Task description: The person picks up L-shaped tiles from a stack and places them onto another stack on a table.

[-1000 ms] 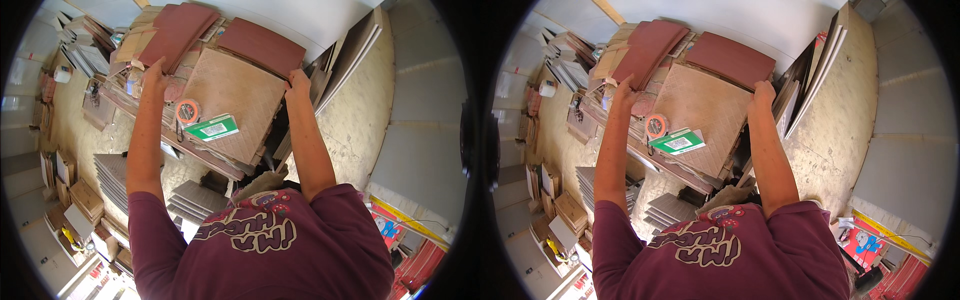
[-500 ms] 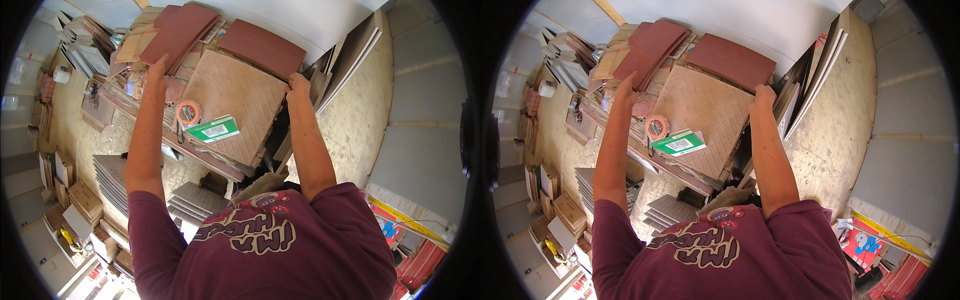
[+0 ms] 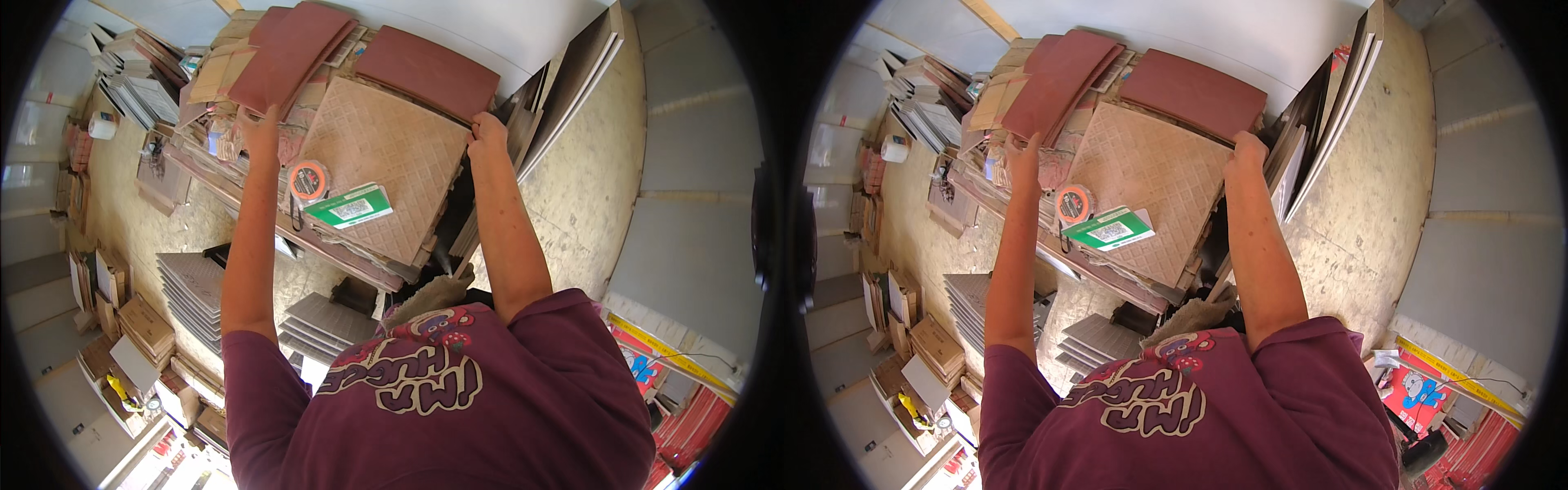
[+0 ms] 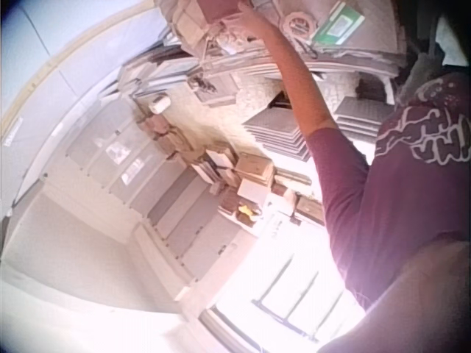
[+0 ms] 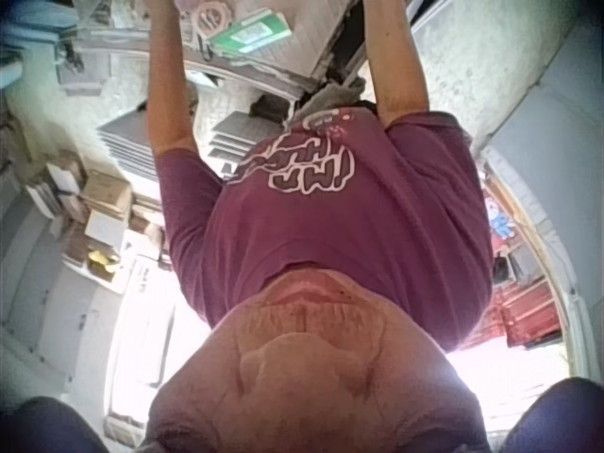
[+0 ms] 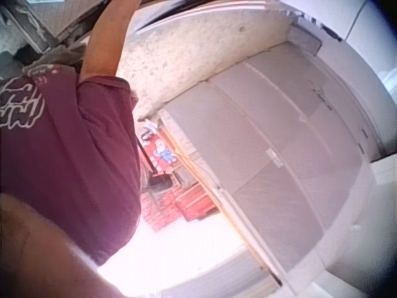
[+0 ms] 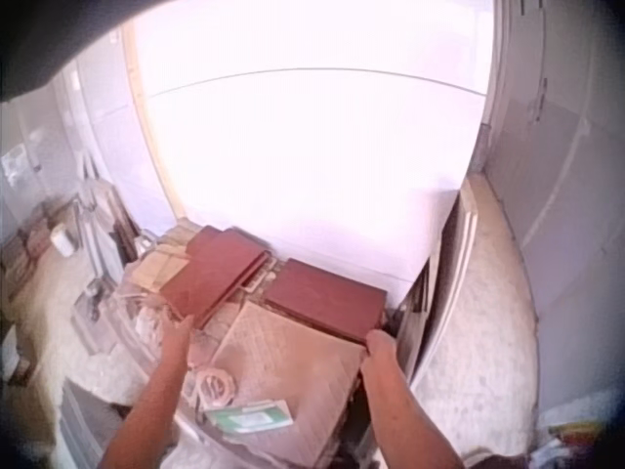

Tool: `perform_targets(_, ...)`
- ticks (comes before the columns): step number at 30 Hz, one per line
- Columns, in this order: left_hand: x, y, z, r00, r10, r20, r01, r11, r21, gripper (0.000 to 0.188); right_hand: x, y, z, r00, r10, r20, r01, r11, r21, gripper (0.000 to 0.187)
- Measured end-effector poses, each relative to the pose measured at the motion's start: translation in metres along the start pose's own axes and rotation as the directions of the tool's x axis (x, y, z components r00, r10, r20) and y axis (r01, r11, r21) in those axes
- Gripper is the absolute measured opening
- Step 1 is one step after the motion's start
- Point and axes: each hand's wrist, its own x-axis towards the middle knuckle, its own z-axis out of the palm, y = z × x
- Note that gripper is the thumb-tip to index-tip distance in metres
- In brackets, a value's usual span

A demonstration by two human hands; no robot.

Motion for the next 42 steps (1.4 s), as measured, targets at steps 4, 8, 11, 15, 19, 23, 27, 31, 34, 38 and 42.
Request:
perform_targets(4, -0.011, 0.008, 0.013, 0.989, 0.122, 0.088, -0.141, 0.957, 0.253, 0.062, 0.011, 0.001, -0.004, 0.999, -0.027, -0.021, 0.028, 0.999, 0.021, 0.018)
perform_targets(8, -0.015, 0.018, 0.025, 0.974, 0.113, 0.199, -0.146, 0.976, 0.16, 0.059, 0.018, 0.005, -0.002, 0.999, -0.034, -0.037, 0.032, 0.999, -0.041, 0.005)
perform_targets(11, -0.016, 0.018, 0.034, 0.961, 0.107, 0.254, -0.14, 0.984, 0.113, 0.057, 0.02, 0.004, -0.004, 0.999, 0.032, -0.031, -0.03, 0.997, 0.065, 0.005)
perform_targets(15, -0.014, 0.024, 0.046, 0.899, 0.073, 0.432, -0.113, 0.991, 0.067, 0.052, 0.023, 0.006, -0.002, 0.988, 0.072, -0.133, -0.045, 0.98, 0.195, 0.012)
perform_targets(19, 0.001, 0.015, 0.076, 0.804, 0.044, 0.593, -0.164, 0.975, 0.15, 0.052, 0.03, 0.009, -0.004, 0.989, 0.109, -0.096, -0.095, 0.986, 0.139, 0.017)
perform_targets(23, 0.009, 0.009, 0.117, 0.744, 0.119, 0.658, -0.308, 0.934, 0.179, 0.054, 0.039, 0.013, -0.008, 0.992, 0.101, -0.077, -0.091, 0.988, 0.127, 0.017)
perform_targets(27, 0.022, -0.002, 0.141, 0.719, 0.059, 0.693, -0.278, 0.938, 0.208, 0.055, 0.027, 0.012, -0.001, 0.98, 0.161, -0.121, -0.145, 0.98, 0.133, 0.013)
perform_targets(31, 0.021, 0.003, 0.169, 0.725, 0.062, 0.686, -0.342, 0.897, 0.28, 0.045, 0.079, 0.031, -0.026, 0.999, -0.012, 0.032, 0.013, 1.0, -0.024, 0.007)
perform_targets(34, 0.031, -0.004, 0.162, 0.747, -0.009, 0.665, -0.243, 0.927, 0.284, 0.038, 0.012, 0.01, -0.001, 0.988, 0.13, -0.082, -0.124, 0.989, 0.077, 0.007)
perform_targets(38, 0.046, -0.018, 0.169, 0.79, -0.076, 0.608, -0.083, 0.97, 0.23, 0.037, 0.01, 0.007, 0.0, 0.989, 0.127, -0.072, -0.126, 0.992, 0.011, 0.009)
perform_targets(42, 0.039, 0.011, 0.167, 0.82, -0.228, 0.526, 0.084, 0.955, 0.283, 0.038, 0.009, 0.005, -0.003, 0.993, 0.098, -0.064, -0.1, 0.995, -0.015, 0.01)
